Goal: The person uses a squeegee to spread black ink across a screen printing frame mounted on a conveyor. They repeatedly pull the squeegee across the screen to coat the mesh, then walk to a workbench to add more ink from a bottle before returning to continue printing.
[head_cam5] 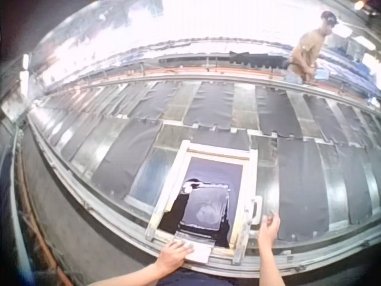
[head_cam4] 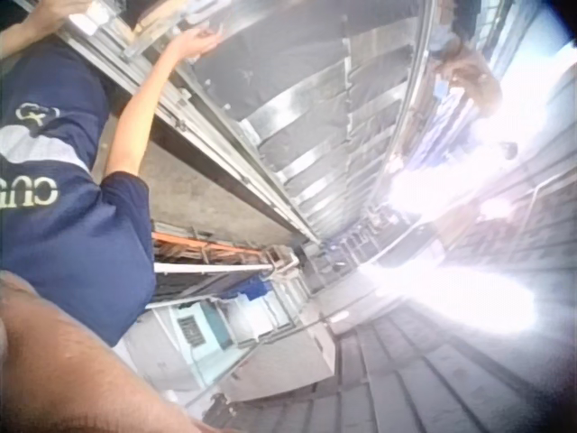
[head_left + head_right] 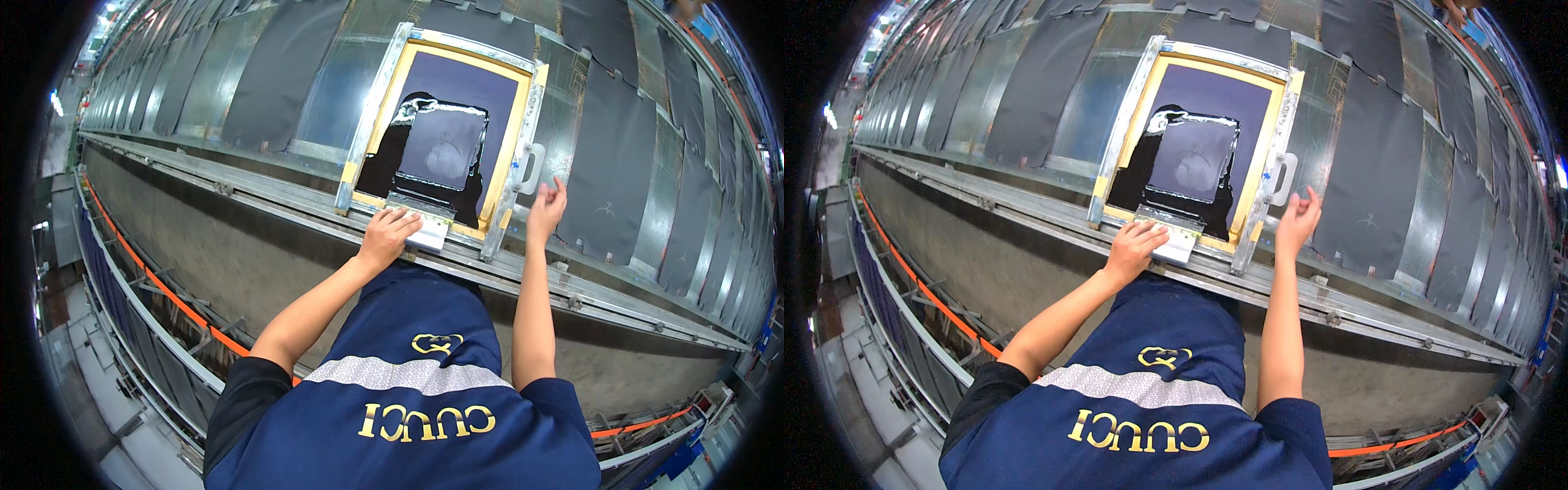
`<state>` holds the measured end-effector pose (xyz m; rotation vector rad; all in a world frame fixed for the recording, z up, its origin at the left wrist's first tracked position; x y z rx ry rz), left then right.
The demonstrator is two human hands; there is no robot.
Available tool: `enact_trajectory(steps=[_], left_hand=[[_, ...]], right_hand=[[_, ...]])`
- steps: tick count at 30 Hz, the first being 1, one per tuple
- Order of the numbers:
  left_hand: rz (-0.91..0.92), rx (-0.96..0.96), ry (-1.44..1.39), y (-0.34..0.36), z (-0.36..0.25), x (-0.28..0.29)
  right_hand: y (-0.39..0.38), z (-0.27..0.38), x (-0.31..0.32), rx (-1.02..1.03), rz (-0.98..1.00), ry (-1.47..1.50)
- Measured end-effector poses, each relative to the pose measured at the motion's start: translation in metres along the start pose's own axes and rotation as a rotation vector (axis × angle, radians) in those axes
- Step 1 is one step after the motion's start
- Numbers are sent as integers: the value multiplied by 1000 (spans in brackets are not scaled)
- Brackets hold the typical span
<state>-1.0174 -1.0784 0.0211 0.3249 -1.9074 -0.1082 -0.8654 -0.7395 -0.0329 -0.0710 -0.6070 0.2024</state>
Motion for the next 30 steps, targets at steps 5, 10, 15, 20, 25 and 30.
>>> enact_trajectory(steps=[5, 10, 15, 20, 25, 30], left_hand=[[17, -7, -50, -11, -7, 20], [-146, 84, -148, 13, 4, 63], [-690, 938, -963, 8, 75, 14], [-1012, 1240, -1490, 43, 59, -20], [-959, 1280, -1489, 26, 54, -32], [-755, 1120, -1447, 34, 38, 20]], right_hand=[[-50, -24, 51, -6, 5, -5], [-97, 57, 66, 237, 122, -6], [-172, 179, 11, 801, 496, -82], [-195, 178, -52, 995, 530, -268], [-198, 180, -70, 1022, 459, -242], [-170, 206, -52, 1000, 462, -126]])
Point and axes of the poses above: each hand's wrist, its own y-axis towards the middle knuckle, its own x-axis out of the back of the hand, z = x × y, the point moved 8 cm from there along y, towards the middle knuckle, and after that the axes turned 15 degrees about -x, right-handed, at the moved point
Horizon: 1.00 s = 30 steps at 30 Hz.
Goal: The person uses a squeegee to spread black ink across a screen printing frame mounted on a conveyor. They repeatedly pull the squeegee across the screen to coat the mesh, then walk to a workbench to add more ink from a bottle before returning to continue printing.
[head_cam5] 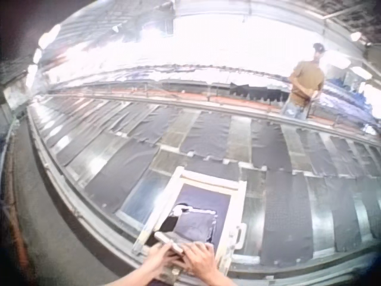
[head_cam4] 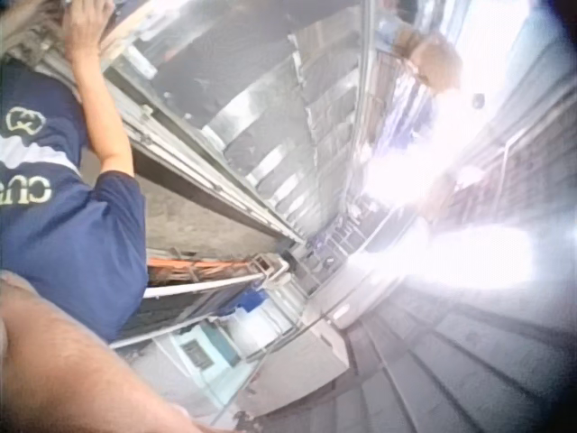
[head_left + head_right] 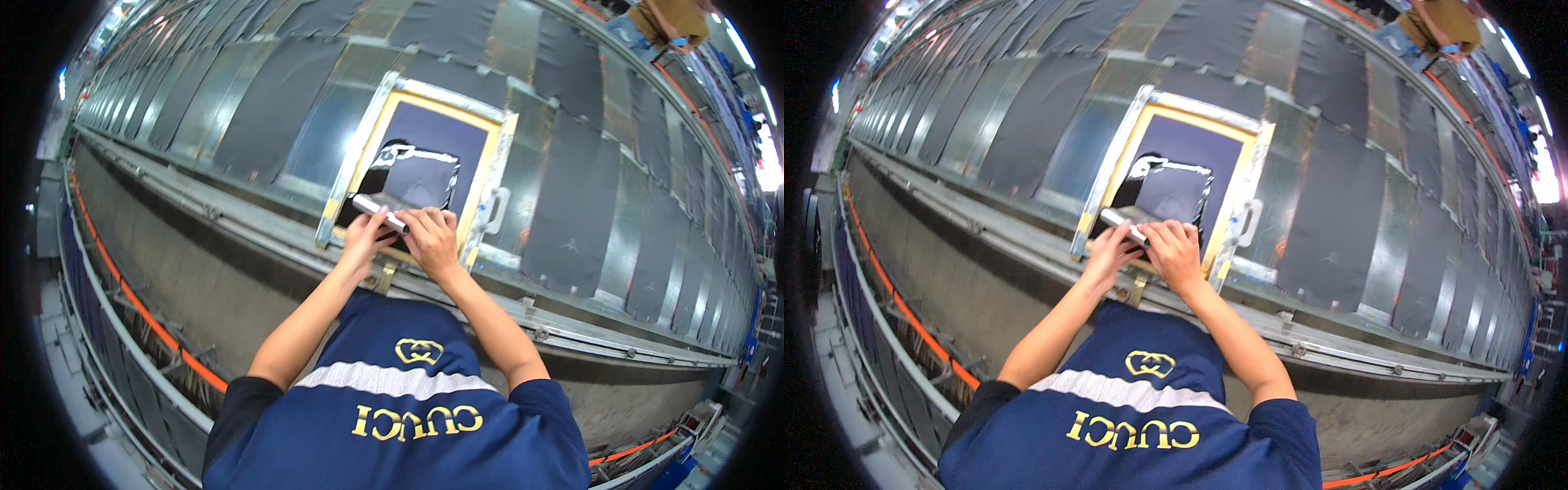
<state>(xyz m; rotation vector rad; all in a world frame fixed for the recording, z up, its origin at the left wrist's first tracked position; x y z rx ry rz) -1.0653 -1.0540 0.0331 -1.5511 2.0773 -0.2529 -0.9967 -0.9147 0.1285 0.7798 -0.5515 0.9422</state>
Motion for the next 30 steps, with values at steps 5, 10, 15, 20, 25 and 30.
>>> enact_trajectory(steps=[5, 10, 15, 20, 25, 30], left_hand=[[383, -1004, 1206, 0, -72, -26], [744, -910, 1286, 30, -46, -35], [602, -820, 1175, 41, -64, -34], [197, -785, 1335, 67, -56, 22], [247, -766, 1211, 59, -18, 14], [581, -635, 1223, 80, -13, -54]], right_hand=[[17, -27, 24, -6, 114, 37], [24, -22, 16, 57, 208, 68], [18, -62, 38, -142, 44, 80], [-20, -223, 47, -617, -284, -94], [-58, -302, 0, -957, -94, 131], [-47, -334, -17, -1006, -203, 273]])
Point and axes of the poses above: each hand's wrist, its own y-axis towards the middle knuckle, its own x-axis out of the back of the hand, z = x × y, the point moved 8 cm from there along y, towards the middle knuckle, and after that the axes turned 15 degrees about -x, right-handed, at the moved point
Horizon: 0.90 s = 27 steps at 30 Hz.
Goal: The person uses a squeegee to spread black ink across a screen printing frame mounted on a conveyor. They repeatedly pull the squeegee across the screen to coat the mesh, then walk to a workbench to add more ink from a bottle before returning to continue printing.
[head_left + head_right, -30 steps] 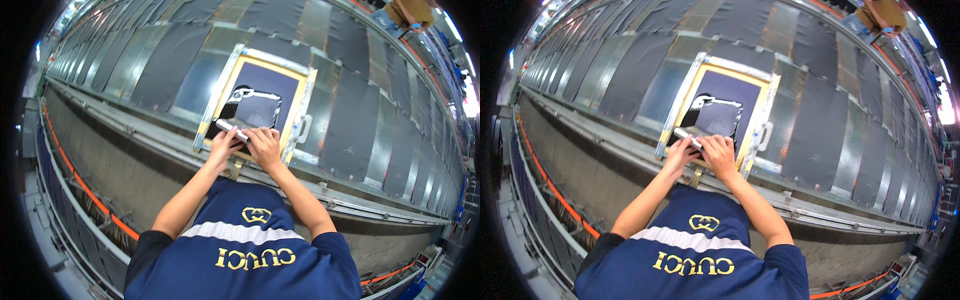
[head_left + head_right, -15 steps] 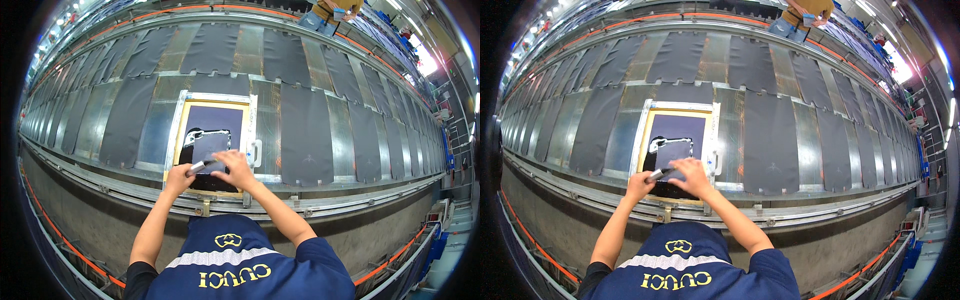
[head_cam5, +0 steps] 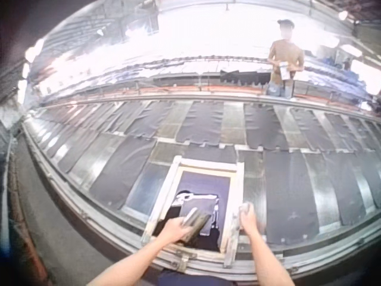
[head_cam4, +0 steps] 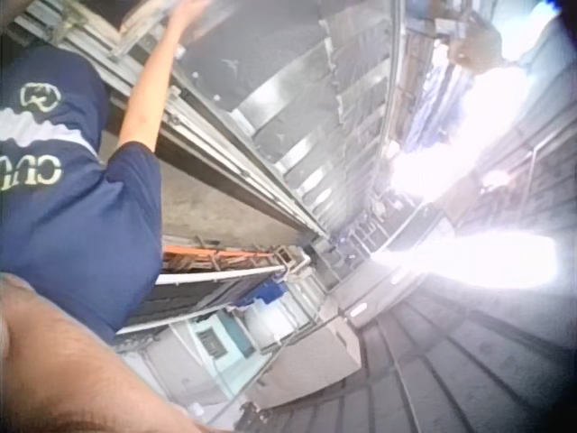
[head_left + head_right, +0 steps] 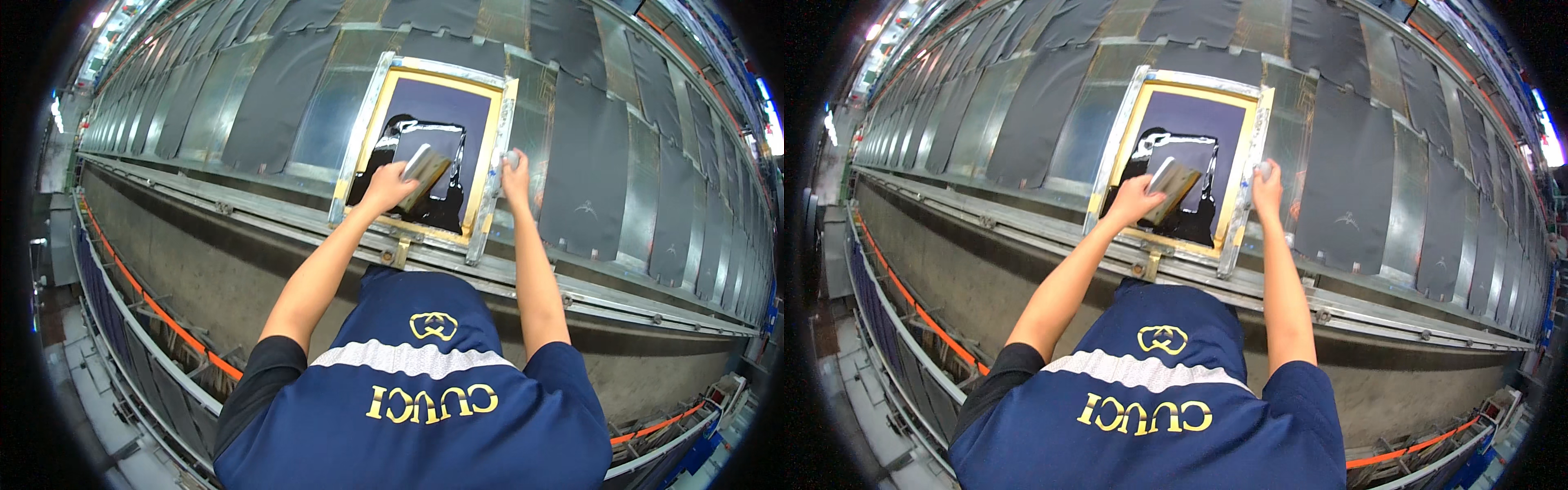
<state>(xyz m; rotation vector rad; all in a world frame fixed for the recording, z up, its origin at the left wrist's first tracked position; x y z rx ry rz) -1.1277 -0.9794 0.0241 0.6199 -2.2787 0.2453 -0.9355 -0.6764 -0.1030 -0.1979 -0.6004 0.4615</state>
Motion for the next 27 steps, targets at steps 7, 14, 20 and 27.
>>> enact_trajectory(steps=[7, 14, 20, 27], left_hand=[[153, -452, 419, -28, -36, -35], [127, -502, 390, -88, -28, -24], [-93, -356, 242, -93, 4, 71], [-127, -224, 266, -114, 149, 214]], right_hand=[[-3, 22, -15, -277, 225, 265], [14, 25, -5, -61, -76, 154], [-29, 118, -36, 12, -83, 145], [-106, 197, -221, 34, -79, 146]])
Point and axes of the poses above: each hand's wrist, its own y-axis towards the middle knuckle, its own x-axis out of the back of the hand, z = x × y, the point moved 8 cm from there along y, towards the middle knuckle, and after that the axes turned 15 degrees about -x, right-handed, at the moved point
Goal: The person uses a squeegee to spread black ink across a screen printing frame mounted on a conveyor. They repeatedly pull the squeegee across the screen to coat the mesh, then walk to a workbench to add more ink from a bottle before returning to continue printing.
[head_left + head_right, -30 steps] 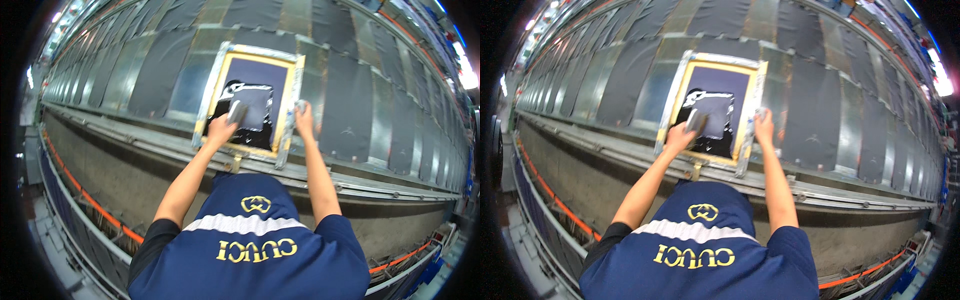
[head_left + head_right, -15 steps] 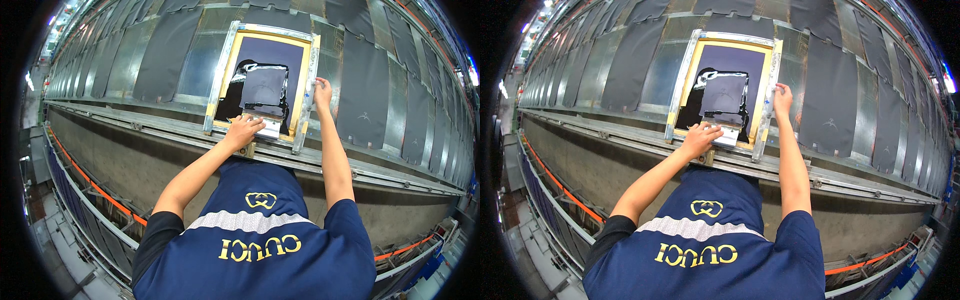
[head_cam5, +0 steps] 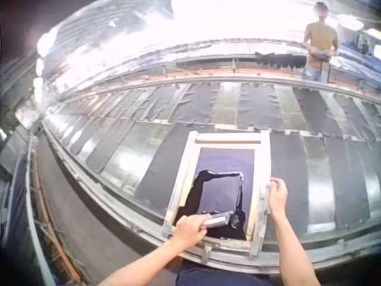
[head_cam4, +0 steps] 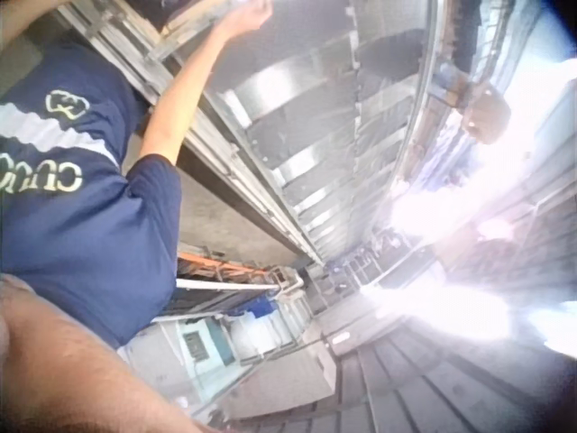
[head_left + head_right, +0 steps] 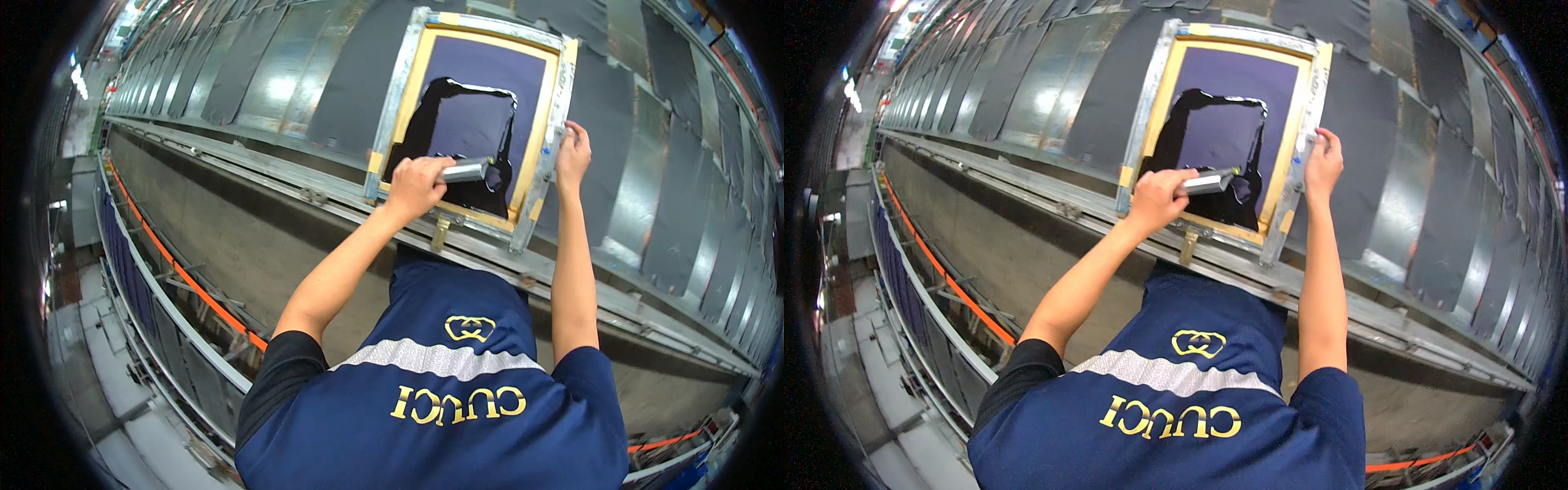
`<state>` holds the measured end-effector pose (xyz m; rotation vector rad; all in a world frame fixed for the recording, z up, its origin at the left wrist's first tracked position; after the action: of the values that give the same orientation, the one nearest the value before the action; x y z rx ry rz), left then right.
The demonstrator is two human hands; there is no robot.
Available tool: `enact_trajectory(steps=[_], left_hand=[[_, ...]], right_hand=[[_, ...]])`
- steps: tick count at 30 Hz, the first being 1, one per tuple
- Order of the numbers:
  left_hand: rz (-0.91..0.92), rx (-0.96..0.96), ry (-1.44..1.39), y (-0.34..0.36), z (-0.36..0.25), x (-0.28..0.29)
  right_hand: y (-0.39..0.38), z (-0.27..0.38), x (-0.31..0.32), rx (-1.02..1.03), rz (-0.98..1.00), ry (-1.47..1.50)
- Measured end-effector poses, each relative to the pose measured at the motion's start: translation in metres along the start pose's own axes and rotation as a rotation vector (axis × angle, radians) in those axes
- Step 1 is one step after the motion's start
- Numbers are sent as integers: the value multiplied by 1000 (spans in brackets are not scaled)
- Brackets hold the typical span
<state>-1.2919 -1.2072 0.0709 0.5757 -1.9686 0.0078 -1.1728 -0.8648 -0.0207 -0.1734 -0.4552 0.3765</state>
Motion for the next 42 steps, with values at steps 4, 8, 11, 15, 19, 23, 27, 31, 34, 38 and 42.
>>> enact_trajectory(steps=[4, 8, 11, 15, 19, 23, 27, 31, 34, 38, 42], left_hand=[[-63, 10, -17, -41, 114, 70], [13, 35, -45, -62, 180, 108], [35, 28, -44, -85, 218, 122], [25, -12, -74, -90, 231, 129], [123, -164, 1, -115, 228, 121], [247, -256, 4, -149, 206, 99], [249, -285, 59, -150, 198, 95], [139, -303, 163, -95, 226, 79], [34, -117, 19, -7, 267, 89], [-22, -131, -26, 71, 295, 94], [-14, -169, 127, 38, 290, 64]], right_hand=[[-69, 27, -116, -42, 6, 45], [-103, 30, -179, -9, -24, 86], [-128, 50, -220, -10, -23, 88], [-135, 59, -232, 30, -79, 29], [-131, 55, -239, -70, -70, -77], [-122, 45, -239, -34, -127, -97], [-126, 45, -240, -63, -94, -141], [-125, 44, -238, -80, -102, -128], [-126, 47, -238, -94, -103, -152], [-127, 52, -242, -85, -69, -104], [-130, 48, -240, -114, -85, -127]])
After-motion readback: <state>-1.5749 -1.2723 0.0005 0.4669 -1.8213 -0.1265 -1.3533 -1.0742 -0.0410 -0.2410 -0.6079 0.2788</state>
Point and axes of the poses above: each hand's wrist, its own y-axis towards the middle knuckle, its own x-axis out of the back of the hand, z = x × y, the point moved 8 cm from there along y, towards the middle knuckle, and after that the axes turned 15 degrees about -x, right-handed, at the moved point
